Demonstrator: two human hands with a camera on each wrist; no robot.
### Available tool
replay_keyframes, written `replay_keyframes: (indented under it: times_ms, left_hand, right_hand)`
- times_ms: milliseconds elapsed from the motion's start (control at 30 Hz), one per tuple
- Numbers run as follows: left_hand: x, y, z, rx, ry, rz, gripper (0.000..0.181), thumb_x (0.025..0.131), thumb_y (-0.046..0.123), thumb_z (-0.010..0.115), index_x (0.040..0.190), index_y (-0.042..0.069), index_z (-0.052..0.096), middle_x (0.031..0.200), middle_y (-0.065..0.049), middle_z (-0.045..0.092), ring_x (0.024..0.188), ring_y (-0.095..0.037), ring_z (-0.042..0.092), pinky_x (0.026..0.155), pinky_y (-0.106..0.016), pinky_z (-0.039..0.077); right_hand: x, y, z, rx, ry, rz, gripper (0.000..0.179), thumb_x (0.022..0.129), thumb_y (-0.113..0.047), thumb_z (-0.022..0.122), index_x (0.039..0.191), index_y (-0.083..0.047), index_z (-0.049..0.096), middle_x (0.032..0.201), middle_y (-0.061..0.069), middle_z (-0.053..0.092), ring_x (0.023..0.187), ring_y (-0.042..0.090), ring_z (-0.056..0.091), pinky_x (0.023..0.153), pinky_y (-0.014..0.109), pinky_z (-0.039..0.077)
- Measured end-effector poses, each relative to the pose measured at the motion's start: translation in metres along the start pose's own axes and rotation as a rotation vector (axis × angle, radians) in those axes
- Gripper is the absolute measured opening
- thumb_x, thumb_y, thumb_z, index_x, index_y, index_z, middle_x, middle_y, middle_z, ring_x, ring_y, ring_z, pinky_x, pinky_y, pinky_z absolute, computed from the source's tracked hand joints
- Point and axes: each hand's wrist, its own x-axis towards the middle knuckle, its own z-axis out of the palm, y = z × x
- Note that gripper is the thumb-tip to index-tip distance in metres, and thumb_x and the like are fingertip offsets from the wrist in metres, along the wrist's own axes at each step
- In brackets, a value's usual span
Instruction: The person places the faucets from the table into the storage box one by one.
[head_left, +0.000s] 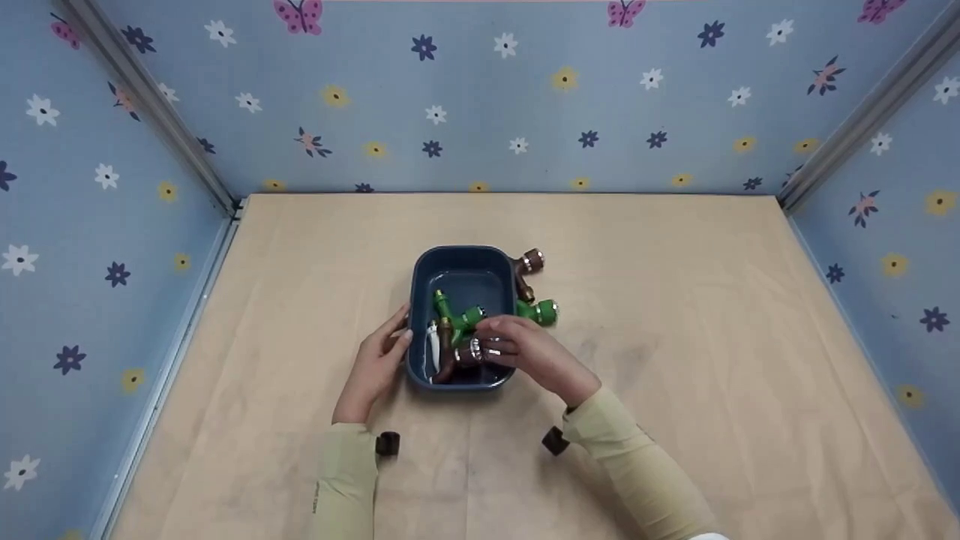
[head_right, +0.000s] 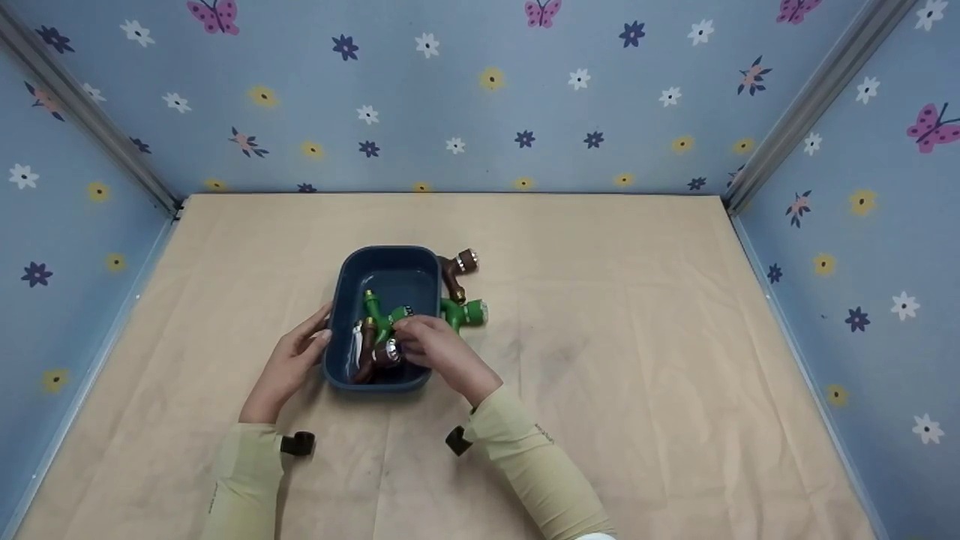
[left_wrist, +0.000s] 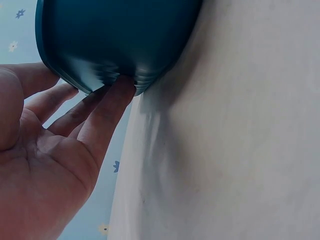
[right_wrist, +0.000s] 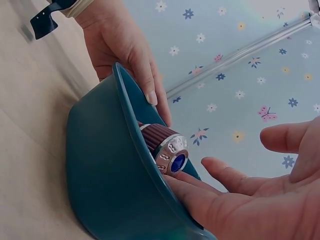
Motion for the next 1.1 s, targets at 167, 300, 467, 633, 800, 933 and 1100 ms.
replay_keyframes:
  times_ms: [167,300,467,633,800,933,1100]
  left_hand:
    - [-0.008,0.023,-0.001,0.016,-0.020,0.003,0.047,0.100,0.009,0.049,0.146,0.006,0.038,0.144,-0.019,0.042,0.119,-0.037,0.052,0.094,-0.045,0.046]
    - [-0.010,0.031,-0.001,0.027,-0.023,-0.004,0.047,0.100,0.008,0.049,0.146,0.005,0.038,0.143,-0.021,0.043,0.119,-0.037,0.053,0.095,-0.044,0.046]
    - [-0.011,0.030,-0.001,0.013,-0.023,-0.007,0.048,0.100,0.009,0.049,0.146,0.004,0.037,0.141,-0.025,0.043,0.118,-0.040,0.053,0.095,-0.046,0.045]
    - [-0.011,0.030,-0.001,0.011,-0.031,-0.004,0.048,0.101,0.009,0.048,0.147,0.004,0.035,0.142,-0.024,0.042,0.118,-0.041,0.052,0.095,-0.046,0.045]
    - [-0.009,0.029,0.000,0.015,-0.033,-0.008,0.048,0.101,0.008,0.048,0.147,0.003,0.035,0.144,-0.023,0.040,0.120,-0.039,0.051,0.096,-0.045,0.045]
    - [-0.009,0.029,0.000,0.014,-0.030,-0.015,0.048,0.101,0.008,0.048,0.147,0.003,0.035,0.144,-0.022,0.040,0.120,-0.039,0.051,0.097,-0.045,0.044]
    - [-0.007,0.018,0.000,0.016,-0.017,0.003,0.048,0.101,0.012,0.049,0.147,0.007,0.037,0.144,-0.018,0.042,0.119,-0.036,0.052,0.098,-0.045,0.043]
  right_hand:
    - [-0.002,0.000,0.000,0.006,-0.001,-0.001,0.038,0.101,-0.016,0.043,0.127,0.012,0.048,0.132,0.029,0.048,0.119,0.033,0.053,0.100,0.042,0.042]
    - [-0.004,0.000,-0.001,0.004,-0.009,-0.014,0.039,0.101,-0.016,0.044,0.128,0.012,0.047,0.133,0.029,0.047,0.121,0.033,0.051,0.101,0.042,0.041]
    - [-0.005,-0.001,-0.003,-0.004,-0.013,-0.021,0.041,0.101,-0.017,0.044,0.129,0.012,0.046,0.135,0.030,0.045,0.124,0.032,0.049,0.102,0.044,0.040]
    - [-0.007,-0.003,-0.004,-0.016,-0.013,-0.018,0.042,0.100,-0.017,0.045,0.130,0.013,0.045,0.135,0.031,0.045,0.122,0.031,0.050,0.103,0.046,0.038]
    - [-0.010,-0.003,-0.007,-0.011,-0.007,-0.034,0.040,0.100,-0.017,0.047,0.128,0.011,0.048,0.132,0.029,0.049,0.121,0.033,0.052,0.104,0.046,0.037]
    - [-0.013,-0.004,-0.010,-0.003,-0.009,-0.045,0.038,0.100,-0.017,0.047,0.127,0.009,0.050,0.135,0.028,0.047,0.122,0.034,0.050,0.103,0.043,0.039]
    - [-0.019,-0.008,-0.014,0.009,-0.016,-0.071,0.040,0.100,-0.017,0.047,0.129,0.009,0.048,0.136,0.027,0.047,0.125,0.036,0.047,0.102,0.043,0.040]
